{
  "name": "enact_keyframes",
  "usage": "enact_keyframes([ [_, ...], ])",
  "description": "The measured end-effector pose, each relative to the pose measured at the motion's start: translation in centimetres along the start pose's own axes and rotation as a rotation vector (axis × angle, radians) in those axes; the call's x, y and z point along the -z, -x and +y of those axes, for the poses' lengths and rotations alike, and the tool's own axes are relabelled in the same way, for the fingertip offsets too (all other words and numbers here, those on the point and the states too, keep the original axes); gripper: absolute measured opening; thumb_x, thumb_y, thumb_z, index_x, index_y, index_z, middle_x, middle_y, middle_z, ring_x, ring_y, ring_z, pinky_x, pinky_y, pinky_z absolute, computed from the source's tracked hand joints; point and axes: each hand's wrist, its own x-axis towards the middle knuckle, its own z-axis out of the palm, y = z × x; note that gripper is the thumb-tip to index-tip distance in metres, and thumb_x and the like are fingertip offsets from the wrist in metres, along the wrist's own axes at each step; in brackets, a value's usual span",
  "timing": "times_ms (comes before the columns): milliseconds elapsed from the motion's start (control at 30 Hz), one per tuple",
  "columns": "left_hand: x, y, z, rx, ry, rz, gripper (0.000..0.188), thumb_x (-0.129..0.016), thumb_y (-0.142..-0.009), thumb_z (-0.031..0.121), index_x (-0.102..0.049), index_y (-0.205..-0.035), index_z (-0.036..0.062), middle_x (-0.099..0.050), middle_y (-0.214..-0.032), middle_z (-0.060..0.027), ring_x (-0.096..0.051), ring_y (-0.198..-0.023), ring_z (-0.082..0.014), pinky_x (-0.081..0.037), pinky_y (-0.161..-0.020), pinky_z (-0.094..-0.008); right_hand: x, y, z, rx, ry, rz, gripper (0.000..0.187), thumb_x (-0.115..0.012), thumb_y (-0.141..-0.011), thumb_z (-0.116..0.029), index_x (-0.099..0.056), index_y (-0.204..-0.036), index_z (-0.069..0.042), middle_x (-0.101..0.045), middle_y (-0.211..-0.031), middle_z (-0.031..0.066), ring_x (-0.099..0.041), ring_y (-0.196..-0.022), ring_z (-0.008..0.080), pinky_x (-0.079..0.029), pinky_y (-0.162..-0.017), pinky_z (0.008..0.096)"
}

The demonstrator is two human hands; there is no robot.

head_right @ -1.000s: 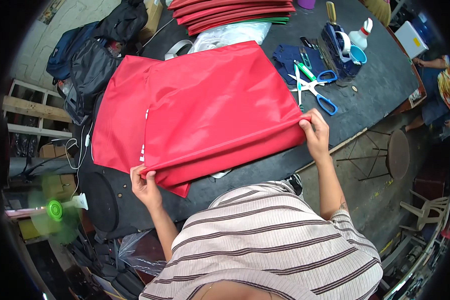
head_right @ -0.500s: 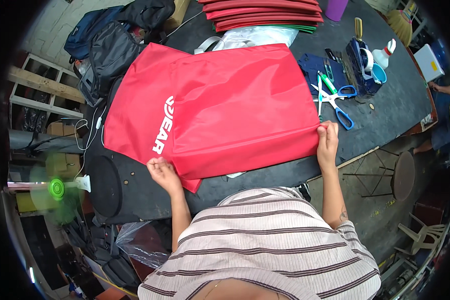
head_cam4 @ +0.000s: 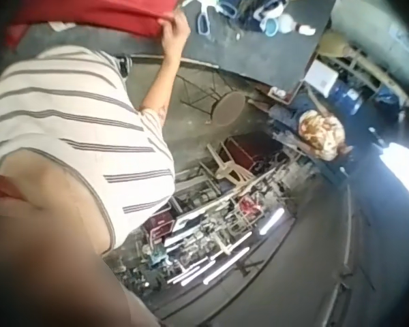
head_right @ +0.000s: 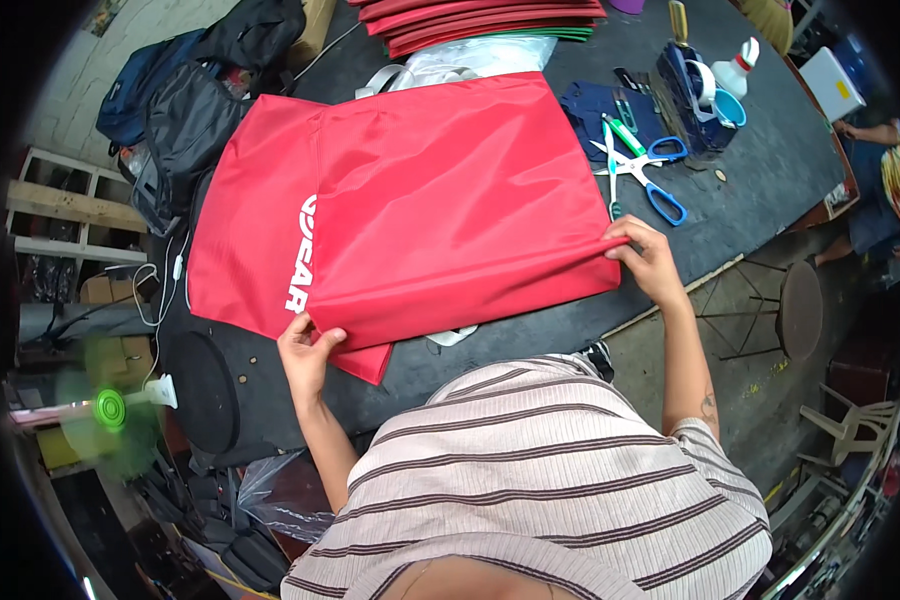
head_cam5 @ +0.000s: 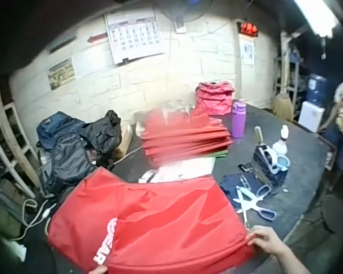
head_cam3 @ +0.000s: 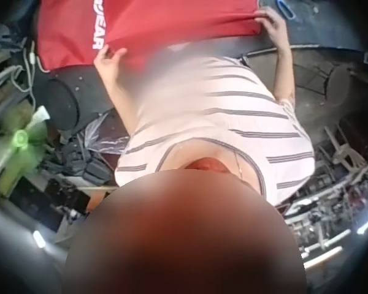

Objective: Folding red tote bags and inspecting a black bag for defects by trimming loose threads with scissors and cleaning surfaces with a brush.

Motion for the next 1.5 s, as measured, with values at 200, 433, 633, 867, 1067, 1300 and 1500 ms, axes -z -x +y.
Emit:
enact_keyframes([
  [200, -2.2, -1.4, -1.4, -0.164, 0.035, 0.234, 0.013, -0.063, -0.087, 0.003, -0.06, -0.098, -0.004, -0.059, -0.085, -0.0009, -0.051, -0.077, -0.0078, -0.043, -0.072, -0.0228, -3.4, -0.7, 1.3, -0.241, -0.182, 0.404, 0.008, -0.052, -0.093, -0.004, -0.055, -0.1, 0.0, -0.058, -0.093, -0.0006, -0.051, -0.088, 0.0072, -0.042, -0.08, 0.0231],
  [433, -4.6, -1.8, -4.0, -0.443, -0.562, 0.522, 0.022, -0.054, -0.096, 0.019, -0.055, -0.091, -0.0024, -0.055, -0.074, -0.0123, -0.051, -0.064, -0.0218, -0.042, -0.06, -0.0339, -5.2, -1.2, 0.9, -0.109, 0.389, 0.63, 0.02, -0.046, -0.1, -0.019, -0.054, -0.095, -0.001, -0.059, -0.076, 0.0143, -0.057, -0.068, 0.0223, -0.045, -0.064, 0.0339],
  [633, -2.7, -2.5, -2.0, -0.157, -0.263, 0.235, 0.02, -0.071, -0.083, 0.013, -0.056, -0.085, 0.0001, -0.05, -0.09, -0.0062, -0.047, -0.079, -0.0119, -0.04, -0.065, -0.0297, -3.8, -1.2, 1.7, -0.249, 0.164, 0.505, 0.02, -0.051, -0.097, -0.019, -0.059, -0.096, 0.0, -0.061, -0.082, 0.0125, -0.057, -0.078, 0.017, -0.044, -0.071, 0.0316],
  [867, -2.7, -1.0, 0.0, -0.542, -0.603, 0.243, 0.013, -0.063, -0.086, 0.016, -0.059, -0.088, 0.0031, -0.061, -0.089, -0.009, -0.05, -0.097, -0.0253, -0.036, -0.093, -0.0391, -3.6, 1.4, 2.1, -0.201, -0.161, 0.69, 0.023, -0.048, -0.099, -0.022, -0.059, -0.093, -0.002, -0.058, -0.088, 0.0048, -0.051, -0.086, 0.0125, -0.039, -0.08, 0.0274],
  [1067, -5.9, -1.4, -2.5, -0.264, -0.743, 0.422, 0.022, -0.059, -0.091, 0.015, -0.052, -0.107, 0.0014, -0.053, -0.067, -0.0055, -0.047, -0.073, -0.0217, -0.033, -0.081, -0.0374, -5.8, 0.4, 2.1, -0.153, 0.719, 0.705, 0.025, -0.045, -0.099, -0.027, -0.055, -0.094, -0.004, -0.058, -0.087, 0.0128, -0.053, -0.084, 0.0331, -0.036, -0.081, 0.0413],
  [1300, -4.7, -1.0, -2.2, -0.161, -0.631, 0.428, 0.038, -0.061, -0.091, 0.015, -0.046, -0.124, 0.003, -0.047, -0.058, -0.0011, -0.044, -0.066, -0.0182, -0.032, -0.084, -0.0344, -4.7, 0.2, 0.6, -0.295, 0.817, 0.56, 0.026, -0.054, -0.095, -0.032, -0.056, -0.091, -0.007, -0.062, -0.082, 0.0094, -0.054, -0.081, 0.0291, -0.035, -0.078, 0.0429],
  [1500, -6.1, -1.7, 0.2, -0.191, -1.033, 0.268, 0.04, -0.063, -0.088, 0.023, -0.053, -0.123, 0.0066, -0.06, -0.082, -0.0063, -0.052, -0.097, -0.0245, -0.032, -0.092, -0.0454, -5.6, 0.5, 2.3, -0.237, 0.831, 0.514, 0.022, -0.059, -0.091, -0.028, -0.053, -0.085, -0.008, -0.058, -0.075, 0.0076, -0.053, -0.074, 0.0286, -0.036, -0.073, 0.0422],
])
